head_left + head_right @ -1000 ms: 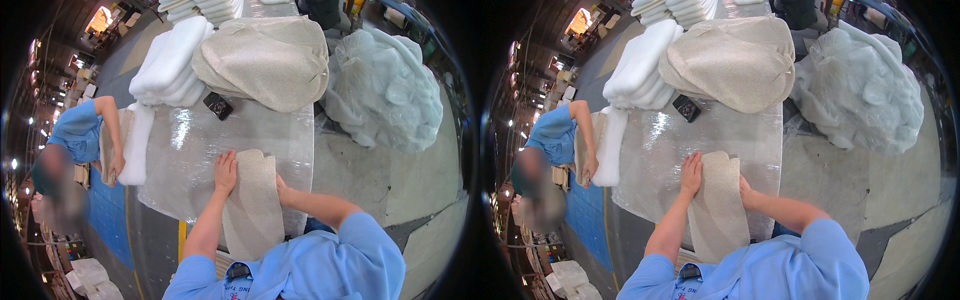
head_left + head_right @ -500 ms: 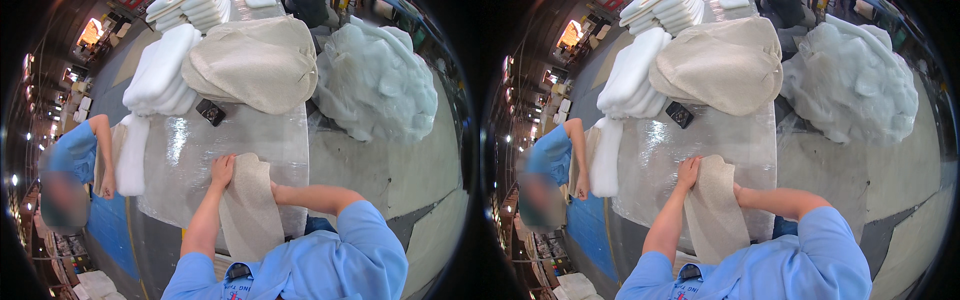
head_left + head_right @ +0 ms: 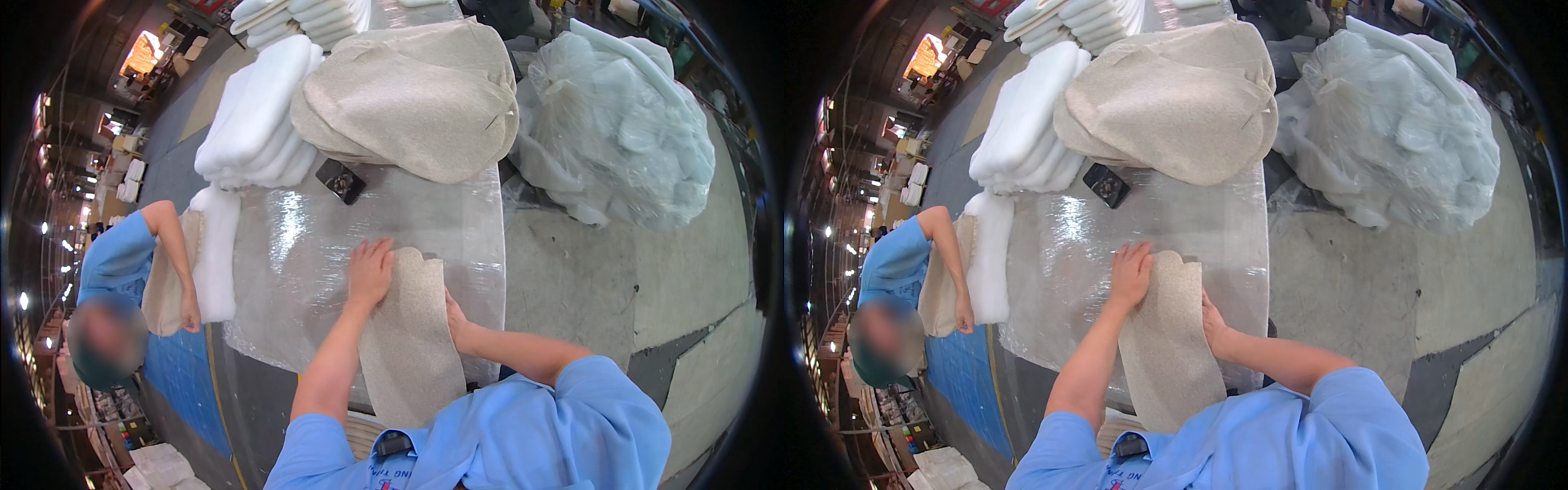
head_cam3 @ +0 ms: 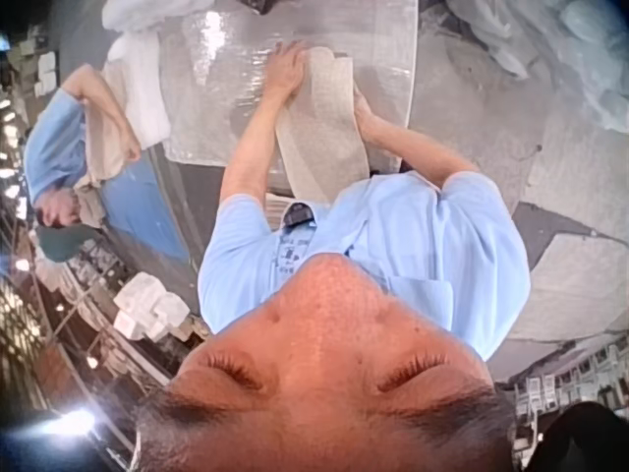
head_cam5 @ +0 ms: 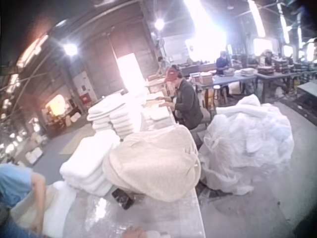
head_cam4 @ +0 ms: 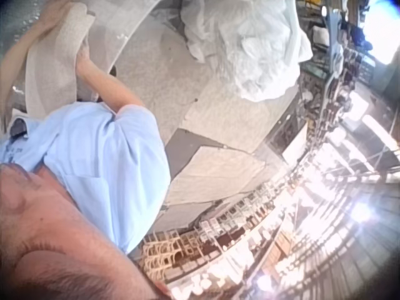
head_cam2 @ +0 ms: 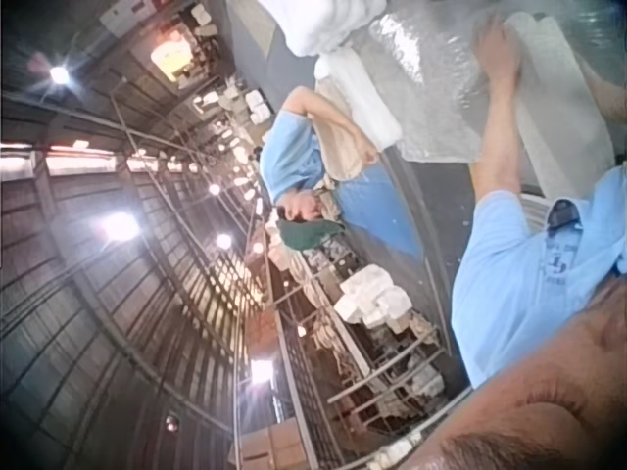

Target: The person inserts white foam inserts into beige fabric covers at a work table, then folds and stacks the finished cushions. The person handles foam and covers one at a time, aligning edges and smoothing the fabric before stacking.

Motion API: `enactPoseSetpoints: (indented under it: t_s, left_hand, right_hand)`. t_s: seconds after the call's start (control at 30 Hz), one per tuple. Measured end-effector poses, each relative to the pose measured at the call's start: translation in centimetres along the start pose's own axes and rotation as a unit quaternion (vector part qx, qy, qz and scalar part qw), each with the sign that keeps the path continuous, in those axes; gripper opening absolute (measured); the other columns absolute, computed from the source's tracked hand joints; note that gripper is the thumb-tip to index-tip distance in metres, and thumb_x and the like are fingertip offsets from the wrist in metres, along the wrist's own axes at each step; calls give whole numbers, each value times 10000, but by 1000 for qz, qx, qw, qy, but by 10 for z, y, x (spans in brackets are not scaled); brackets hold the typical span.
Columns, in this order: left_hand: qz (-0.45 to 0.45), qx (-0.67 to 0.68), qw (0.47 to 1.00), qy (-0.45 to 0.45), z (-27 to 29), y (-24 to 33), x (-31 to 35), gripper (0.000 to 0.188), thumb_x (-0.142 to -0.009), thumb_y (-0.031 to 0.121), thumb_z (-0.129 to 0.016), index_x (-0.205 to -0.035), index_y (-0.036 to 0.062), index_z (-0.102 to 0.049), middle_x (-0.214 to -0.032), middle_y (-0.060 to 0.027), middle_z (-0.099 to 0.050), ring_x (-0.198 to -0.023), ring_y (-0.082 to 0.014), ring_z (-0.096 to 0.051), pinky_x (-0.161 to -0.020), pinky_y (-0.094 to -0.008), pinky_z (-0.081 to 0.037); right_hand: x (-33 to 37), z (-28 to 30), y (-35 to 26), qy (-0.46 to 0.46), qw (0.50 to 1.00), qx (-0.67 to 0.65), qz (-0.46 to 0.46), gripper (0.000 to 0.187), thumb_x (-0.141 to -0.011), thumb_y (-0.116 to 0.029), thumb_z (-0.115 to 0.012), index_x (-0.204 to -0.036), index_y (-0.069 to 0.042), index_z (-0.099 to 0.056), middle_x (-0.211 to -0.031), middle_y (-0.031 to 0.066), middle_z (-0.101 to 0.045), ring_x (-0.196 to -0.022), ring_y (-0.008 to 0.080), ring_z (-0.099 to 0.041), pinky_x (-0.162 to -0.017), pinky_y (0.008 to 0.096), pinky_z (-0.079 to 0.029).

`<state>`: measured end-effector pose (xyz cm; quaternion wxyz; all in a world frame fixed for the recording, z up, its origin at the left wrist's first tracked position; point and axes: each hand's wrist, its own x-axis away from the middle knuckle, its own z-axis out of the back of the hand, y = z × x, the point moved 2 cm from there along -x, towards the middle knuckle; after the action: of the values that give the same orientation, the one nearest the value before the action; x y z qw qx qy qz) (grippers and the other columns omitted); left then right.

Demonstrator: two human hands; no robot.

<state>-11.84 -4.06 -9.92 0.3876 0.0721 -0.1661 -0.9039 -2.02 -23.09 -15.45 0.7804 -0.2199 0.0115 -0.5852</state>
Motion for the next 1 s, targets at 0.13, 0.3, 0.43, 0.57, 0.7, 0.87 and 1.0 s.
enactPoseSetpoints:
  t_s: [0.13,0.3,0.43,0.57,0.7,0.87,1.0]
  left_hand:
    - [-6,-41,999,-21,-10,23,9,532,-1107,352,-429,-1587,130,-487,-1638,-116,-477,-1570,-408,-307,-1305,-583,-145]
    - [-13,-42,998,-51,-17,38,57,626,-1112,360,-405,-1664,70,-339,-1739,-122,-314,-1619,-383,-223,-1310,-576,-116]
    - [-3,-9,998,-63,-19,45,86,634,-1113,364,-401,-1667,63,-331,-1745,-138,-295,-1621,-382,-221,-1313,-541,-133]
    - [6,57,995,-84,-16,46,105,640,-1109,360,-417,-1666,56,-332,-1744,-150,-292,-1620,-385,-221,-1313,-520,-150]
    - [16,119,988,-96,5,23,105,655,-1102,341,-445,-1670,43,-312,-1748,-166,-274,-1621,-389,-215,-1313,-530,-146]
    - [72,-46,996,-23,-11,37,122,678,-1095,308,-460,-1673,8,-270,-1754,-186,-243,-1622,-409,-197,-1309,-552,-147]
    - [67,-3,996,-51,-10,45,145,686,-1086,311,-479,-1662,-7,-280,-1753,-206,-231,-1611,-426,-220,-1298,-559,-182]
  right_hand:
    - [17,-1,3,53,995,73,46,735,-1013,-462,-469,-1674,-170,-339,-1766,69,-241,-1652,308,-88,-1331,562,17]
    - [36,12,12,63,994,-9,84,726,-989,-458,-501,-1629,-126,-418,-1706,143,-344,-1637,330,-155,-1331,580,10]
    - [39,20,19,92,989,-66,99,704,-976,-466,-516,-1576,-98,-492,-1634,187,-438,-1619,357,-210,-1330,593,11]
    - [36,14,24,152,980,-62,115,685,-972,-463,-516,-1547,-92,-529,-1611,183,-473,-1604,370,-245,-1330,594,-5]
    - [34,22,24,147,973,-82,157,691,-974,-450,-511,-1556,-78,-513,-1620,175,-466,-1604,365,-246,-1332,580,-20]
    - [19,24,22,98,974,-78,191,729,-970,-455,-517,-1589,-75,-470,-1663,170,-422,-1617,344,-225,-1337,550,-30]
    - [10,28,31,72,978,-40,190,729,-974,-452,-512,-1601,-85,-454,-1684,159,-399,-1626,324,-205,-1338,536,-31]
